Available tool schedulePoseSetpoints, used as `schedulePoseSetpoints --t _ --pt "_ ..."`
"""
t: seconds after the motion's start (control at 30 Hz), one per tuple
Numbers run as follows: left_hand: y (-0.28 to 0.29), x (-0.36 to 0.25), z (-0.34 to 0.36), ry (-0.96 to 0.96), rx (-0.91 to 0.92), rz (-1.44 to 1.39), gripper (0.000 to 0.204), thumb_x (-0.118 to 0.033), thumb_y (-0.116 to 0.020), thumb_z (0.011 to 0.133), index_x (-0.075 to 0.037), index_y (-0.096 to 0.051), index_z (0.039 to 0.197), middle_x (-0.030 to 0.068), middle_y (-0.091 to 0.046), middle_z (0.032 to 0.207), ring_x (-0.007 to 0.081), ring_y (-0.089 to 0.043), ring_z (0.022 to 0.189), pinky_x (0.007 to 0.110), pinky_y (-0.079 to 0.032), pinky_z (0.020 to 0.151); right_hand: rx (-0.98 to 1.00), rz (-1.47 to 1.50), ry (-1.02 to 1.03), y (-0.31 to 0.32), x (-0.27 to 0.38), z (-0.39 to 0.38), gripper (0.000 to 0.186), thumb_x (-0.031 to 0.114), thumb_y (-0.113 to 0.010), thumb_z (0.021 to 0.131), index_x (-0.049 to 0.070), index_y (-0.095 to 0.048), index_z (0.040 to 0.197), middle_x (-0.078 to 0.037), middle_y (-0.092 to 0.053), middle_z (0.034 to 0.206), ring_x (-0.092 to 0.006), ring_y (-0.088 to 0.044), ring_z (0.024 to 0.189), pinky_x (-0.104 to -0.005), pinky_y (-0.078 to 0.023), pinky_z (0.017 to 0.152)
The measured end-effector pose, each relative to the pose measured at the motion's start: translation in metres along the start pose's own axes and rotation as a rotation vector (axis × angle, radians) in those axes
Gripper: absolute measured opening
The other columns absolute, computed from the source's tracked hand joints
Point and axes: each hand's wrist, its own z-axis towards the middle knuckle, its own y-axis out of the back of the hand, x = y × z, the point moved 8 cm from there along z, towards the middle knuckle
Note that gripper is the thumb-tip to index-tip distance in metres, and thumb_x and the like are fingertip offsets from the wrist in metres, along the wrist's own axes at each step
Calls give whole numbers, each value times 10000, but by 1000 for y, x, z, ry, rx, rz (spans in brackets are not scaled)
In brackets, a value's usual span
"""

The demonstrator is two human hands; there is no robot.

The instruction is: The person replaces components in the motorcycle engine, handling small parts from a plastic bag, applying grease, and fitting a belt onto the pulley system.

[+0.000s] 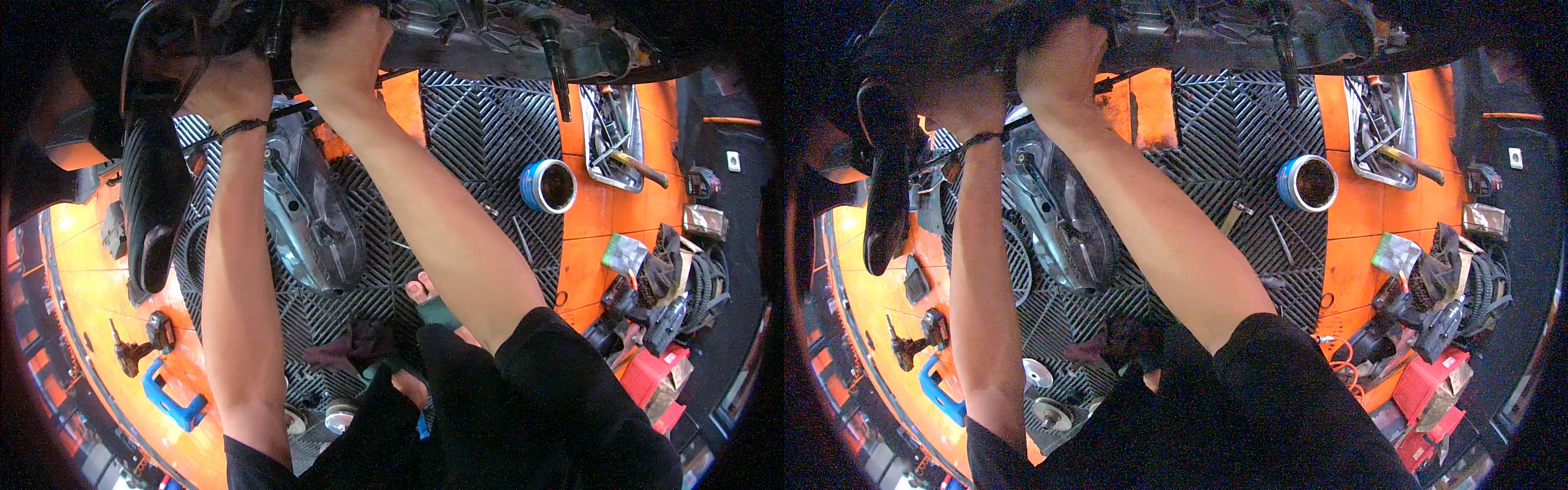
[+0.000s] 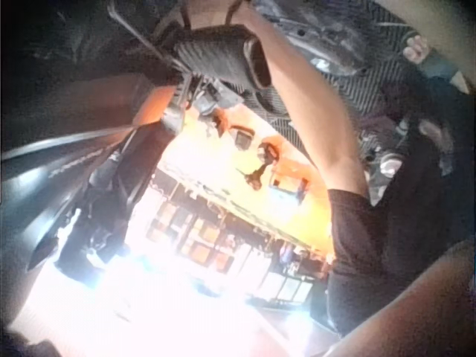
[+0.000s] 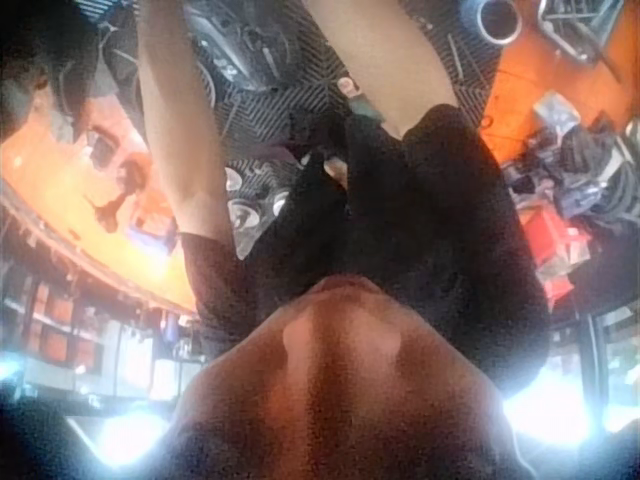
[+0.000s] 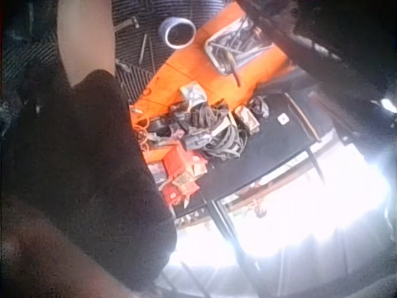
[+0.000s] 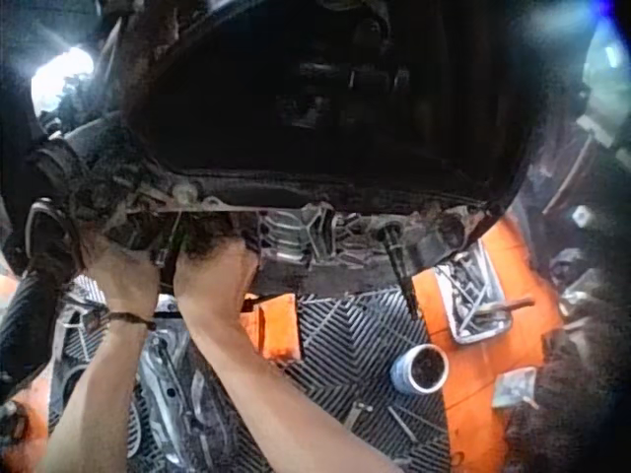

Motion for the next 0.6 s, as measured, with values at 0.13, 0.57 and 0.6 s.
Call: schedulePoseSetpoints --t 0.13,0.57,0.6 --pt "15 -15 3 -9 -119 15 639 -511 -606 949 -99 -544 1433 177 -544 1448 391 -493 1309 533 -361 1082 -27 84 -31 4 -3 -1 174 128 -664 846 15 -742 952 -239 -727 917 -415 -721 916 -487 -569 776" --pt "25 -19 6 4 -231 98 629 -507 -662 903 -74 -612 1355 230 -625 1332 422 -594 1188 537 -456 997 -61 189 0 7 7 -2 170 90 -658 856 -10 -731 972 -250 -723 917 -422 -716 910 -484 -563 764" --pt "26 -19 5 5 -233 103 628 -507 -666 899 -72 -617 1350 234 -631 1323 424 -601 1178 537 -463 990 -27 172 -22 4 3 -5 168 87 -655 856 -8 -728 972 -245 -724 913 -425 -713 907 -488 -561 761"
